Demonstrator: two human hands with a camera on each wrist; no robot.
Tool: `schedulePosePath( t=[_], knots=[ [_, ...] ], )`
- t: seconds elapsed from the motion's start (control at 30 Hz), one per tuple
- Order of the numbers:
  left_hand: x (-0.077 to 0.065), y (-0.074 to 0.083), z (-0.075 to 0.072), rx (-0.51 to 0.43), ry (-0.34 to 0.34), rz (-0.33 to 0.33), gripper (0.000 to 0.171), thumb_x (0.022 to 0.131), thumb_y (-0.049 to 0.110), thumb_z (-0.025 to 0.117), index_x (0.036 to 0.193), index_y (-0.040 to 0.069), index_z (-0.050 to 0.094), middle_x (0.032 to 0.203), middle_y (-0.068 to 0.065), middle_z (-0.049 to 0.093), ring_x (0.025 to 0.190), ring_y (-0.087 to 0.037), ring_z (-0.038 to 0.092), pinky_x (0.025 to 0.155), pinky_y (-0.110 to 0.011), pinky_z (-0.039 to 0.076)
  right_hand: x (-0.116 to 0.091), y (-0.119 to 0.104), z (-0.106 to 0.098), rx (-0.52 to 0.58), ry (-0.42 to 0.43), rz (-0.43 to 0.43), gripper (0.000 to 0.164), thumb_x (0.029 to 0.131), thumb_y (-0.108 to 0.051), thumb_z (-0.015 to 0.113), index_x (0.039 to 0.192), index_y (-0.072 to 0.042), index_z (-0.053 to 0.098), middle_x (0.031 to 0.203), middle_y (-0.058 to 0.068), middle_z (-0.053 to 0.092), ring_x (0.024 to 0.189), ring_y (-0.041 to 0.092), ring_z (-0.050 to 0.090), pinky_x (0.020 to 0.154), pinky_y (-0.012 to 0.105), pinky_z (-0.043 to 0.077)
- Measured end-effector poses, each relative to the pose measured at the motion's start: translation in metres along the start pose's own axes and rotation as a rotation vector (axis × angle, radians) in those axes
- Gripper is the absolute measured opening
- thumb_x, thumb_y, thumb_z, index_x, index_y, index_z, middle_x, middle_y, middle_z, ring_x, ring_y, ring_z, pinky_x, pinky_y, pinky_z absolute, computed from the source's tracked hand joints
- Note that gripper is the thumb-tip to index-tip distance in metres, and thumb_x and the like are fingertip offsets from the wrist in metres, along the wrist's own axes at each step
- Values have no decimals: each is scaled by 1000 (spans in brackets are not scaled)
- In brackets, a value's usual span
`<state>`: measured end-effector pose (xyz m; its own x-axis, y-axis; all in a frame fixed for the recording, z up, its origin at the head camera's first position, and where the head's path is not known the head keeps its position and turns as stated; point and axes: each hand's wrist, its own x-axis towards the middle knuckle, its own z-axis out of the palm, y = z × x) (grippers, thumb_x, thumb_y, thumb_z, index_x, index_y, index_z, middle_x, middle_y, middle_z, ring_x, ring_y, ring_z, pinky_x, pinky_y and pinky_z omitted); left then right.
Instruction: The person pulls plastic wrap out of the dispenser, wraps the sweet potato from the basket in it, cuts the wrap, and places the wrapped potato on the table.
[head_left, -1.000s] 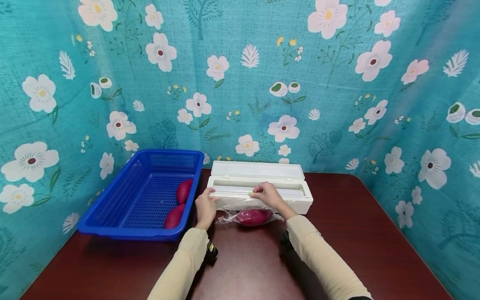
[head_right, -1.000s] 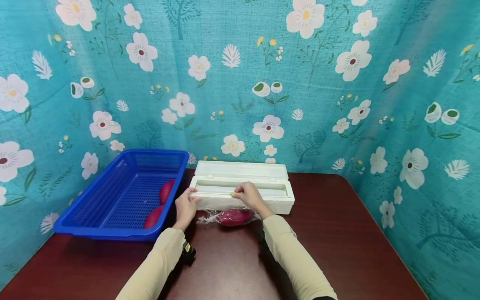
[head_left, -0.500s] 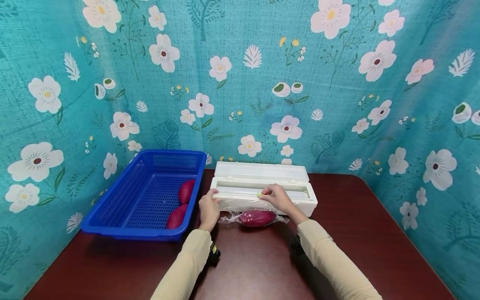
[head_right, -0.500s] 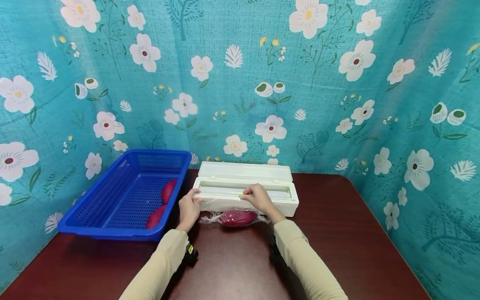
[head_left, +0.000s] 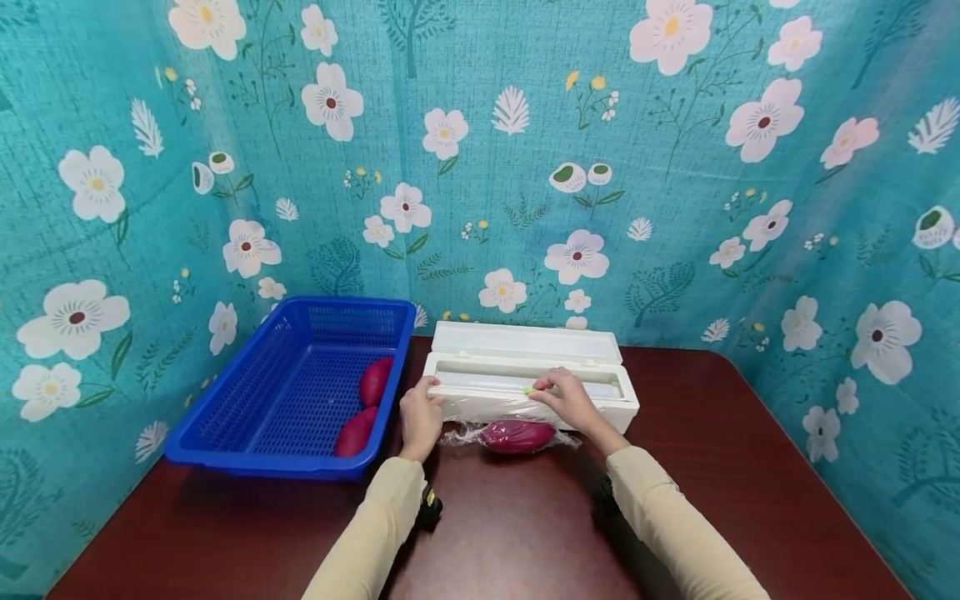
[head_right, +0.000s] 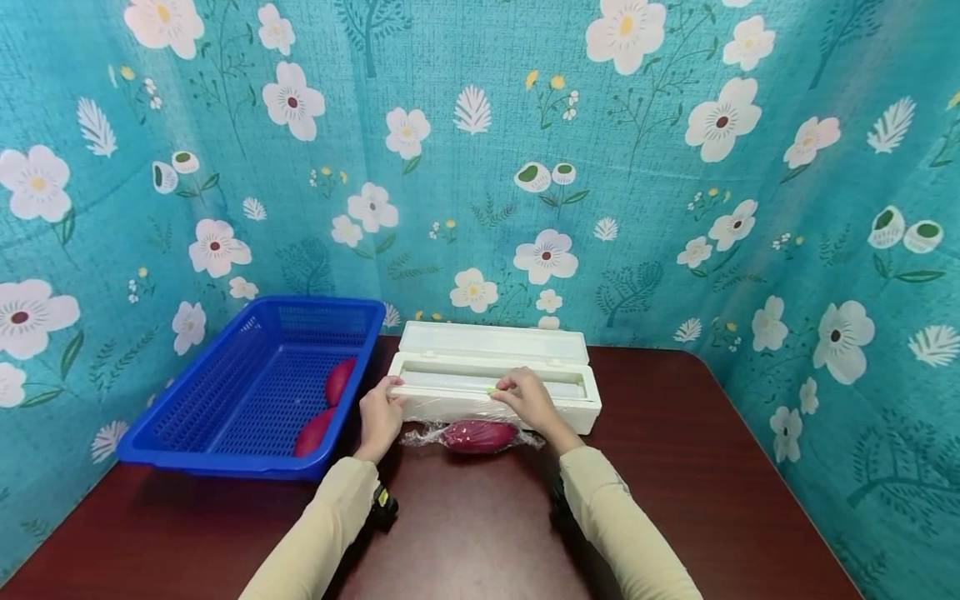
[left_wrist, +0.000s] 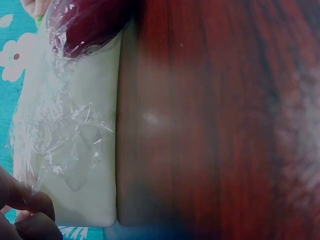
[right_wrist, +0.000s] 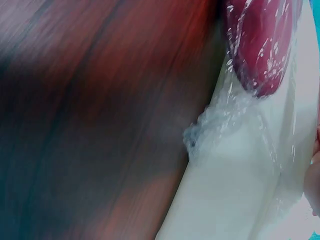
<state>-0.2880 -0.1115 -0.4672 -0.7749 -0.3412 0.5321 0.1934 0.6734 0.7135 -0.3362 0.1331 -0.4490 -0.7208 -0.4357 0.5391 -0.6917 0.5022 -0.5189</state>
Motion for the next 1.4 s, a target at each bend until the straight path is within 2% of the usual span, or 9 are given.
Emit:
schedulePosePath(
  t=[0.27, 0.5, 0.7, 0.77, 0.93, 1.03, 1.2, 1.3, 1.4],
  knots=[
    [1, 3, -1, 1, 0, 8, 25, 65, -10, 68, 86, 3, 62, 69, -18, 59, 72, -36, 57, 66, -43, 43, -3, 8, -1, -31, 47, -75, 9, 73, -6, 71, 74, -3, 63, 73, 3, 59, 72, 18, 51, 64, 33, 43],
    [0, 3, 0, 6, -13, -14, 25, 66, -10, 67, 87, 3, 62, 67, -17, 59, 72, -36, 56, 65, -43, 43, -6, 10, -2, -23, 61, -115, 10, 73, -4, 71, 75, -3, 61, 73, 2, 57, 71, 17, 50, 62, 31, 43],
    [1, 4, -2, 5, -29, -12, 24, 68, -9, 66, 88, 3, 62, 71, -19, 59, 75, -35, 57, 67, -42, 43, -4, 11, -4, -218, 118, -289, 14, 71, -8, 73, 75, -5, 60, 71, 2, 55, 66, 16, 51, 58, 31, 43],
    [2, 5, -3, 6, -25, -11, 24, 68, -9, 67, 88, 3, 62, 72, -20, 60, 75, -36, 57, 68, -42, 44, -4, 12, -3, -238, 131, -304, 14, 71, -8, 73, 75, -5, 60, 71, 3, 55, 65, 15, 50, 57, 30, 43],
    [1, 5, -4, 0, -35, -7, 23, 69, -8, 68, 88, 3, 62, 71, -20, 60, 75, -36, 57, 67, -43, 44, -3, 13, -2, -149, 92, -183, 10, 75, -7, 70, 78, -5, 61, 72, 1, 54, 66, 14, 50, 58, 29, 44],
    [1, 5, -6, 8, -61, 5, 27, 69, -8, 68, 94, 2, 63, 76, -22, 61, 78, -37, 58, 69, -44, 44, -2, 12, -2, -90, 60, -47, 10, 77, -12, 70, 78, -7, 61, 73, -1, 55, 68, 13, 51, 61, 30, 45],
    [2, 4, -7, 28, -118, 25, 37, 70, -7, 67, 107, 0, 63, 85, -27, 61, 84, -41, 56, 76, -45, 43, 1, 4, 1, -58, 60, 177, 25, 71, -30, 75, 69, -12, 58, 66, -4, 52, 61, 12, 47, 55, 28, 41],
    [2, 4, -7, 29, -115, 31, 32, 70, -8, 67, 101, 1, 65, 82, -26, 61, 81, -40, 57, 74, -45, 44, 3, 0, 3, -82, 77, 234, 30, 69, -36, 75, 65, -13, 56, 62, -4, 50, 56, 12, 45, 51, 27, 38],
    [1, 3, -5, 30, -94, 47, 28, 67, -9, 68, 93, 2, 66, 77, -23, 61, 77, -39, 58, 70, -45, 45, 2, -2, 4, -100, 97, 239, 30, 70, -34, 75, 63, -13, 54, 60, -4, 50, 55, 11, 46, 50, 27, 38]
  ],
)
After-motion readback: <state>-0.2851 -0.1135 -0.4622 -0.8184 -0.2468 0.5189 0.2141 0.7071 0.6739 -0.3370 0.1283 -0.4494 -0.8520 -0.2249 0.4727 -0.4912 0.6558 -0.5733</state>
